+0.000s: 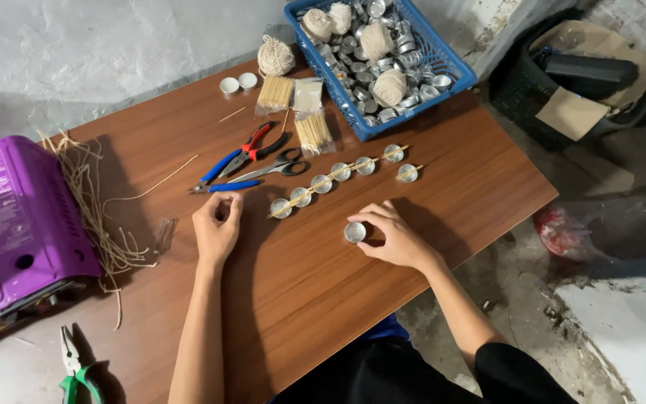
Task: The person is preparing candle wicks by cutting them to size and placing them into small metal candle cups on a workbench.
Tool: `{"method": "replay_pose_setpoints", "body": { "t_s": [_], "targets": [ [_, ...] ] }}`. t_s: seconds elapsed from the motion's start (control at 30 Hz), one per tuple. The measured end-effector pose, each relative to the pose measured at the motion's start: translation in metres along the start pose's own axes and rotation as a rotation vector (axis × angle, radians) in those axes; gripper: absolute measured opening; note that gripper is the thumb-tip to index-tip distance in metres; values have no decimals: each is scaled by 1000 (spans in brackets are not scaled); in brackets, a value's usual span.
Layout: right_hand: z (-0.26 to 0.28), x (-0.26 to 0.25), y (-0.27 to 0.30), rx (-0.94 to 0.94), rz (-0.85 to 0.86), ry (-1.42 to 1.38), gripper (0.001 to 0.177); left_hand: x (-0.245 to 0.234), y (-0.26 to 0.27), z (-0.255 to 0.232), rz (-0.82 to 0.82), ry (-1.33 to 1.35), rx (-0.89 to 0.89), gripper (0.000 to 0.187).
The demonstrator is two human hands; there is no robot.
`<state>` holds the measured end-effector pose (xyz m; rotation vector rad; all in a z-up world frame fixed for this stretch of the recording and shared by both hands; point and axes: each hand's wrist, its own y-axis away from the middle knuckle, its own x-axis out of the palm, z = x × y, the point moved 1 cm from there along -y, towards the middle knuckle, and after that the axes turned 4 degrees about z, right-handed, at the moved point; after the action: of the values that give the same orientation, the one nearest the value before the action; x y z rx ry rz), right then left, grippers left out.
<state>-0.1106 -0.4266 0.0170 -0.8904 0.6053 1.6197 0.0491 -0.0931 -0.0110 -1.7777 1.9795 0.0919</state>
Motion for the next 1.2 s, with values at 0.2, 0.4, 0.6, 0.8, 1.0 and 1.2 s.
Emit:
{"method": "replay_pose_setpoints", "body": {
  "t_s": [0.2, 0.4, 0.6, 0.8, 1.0, 1.2],
  "targets": [
    [15, 16, -5, -81, 0, -157, 58, 1, 2, 6, -79, 163, -25, 8],
    [60, 39, -34, -279, 87, -197, 59, -14, 13, -4, -96, 240, -42, 6],
    [116, 75, -68, -489, 167, -189, 60, -46, 44, -9, 72, 116, -75, 17],
    [148, 57, -91, -574, 118, -142, 42, -55, 49, 12, 41, 151, -67, 14],
    [42, 13, -216, -363, -11, 272, 58, -61, 45, -4, -41, 136, -34, 9],
    [30, 11, -273, -354, 239, 334, 57, -59, 45, 3, -54, 132, -18, 8]
  ]
}}
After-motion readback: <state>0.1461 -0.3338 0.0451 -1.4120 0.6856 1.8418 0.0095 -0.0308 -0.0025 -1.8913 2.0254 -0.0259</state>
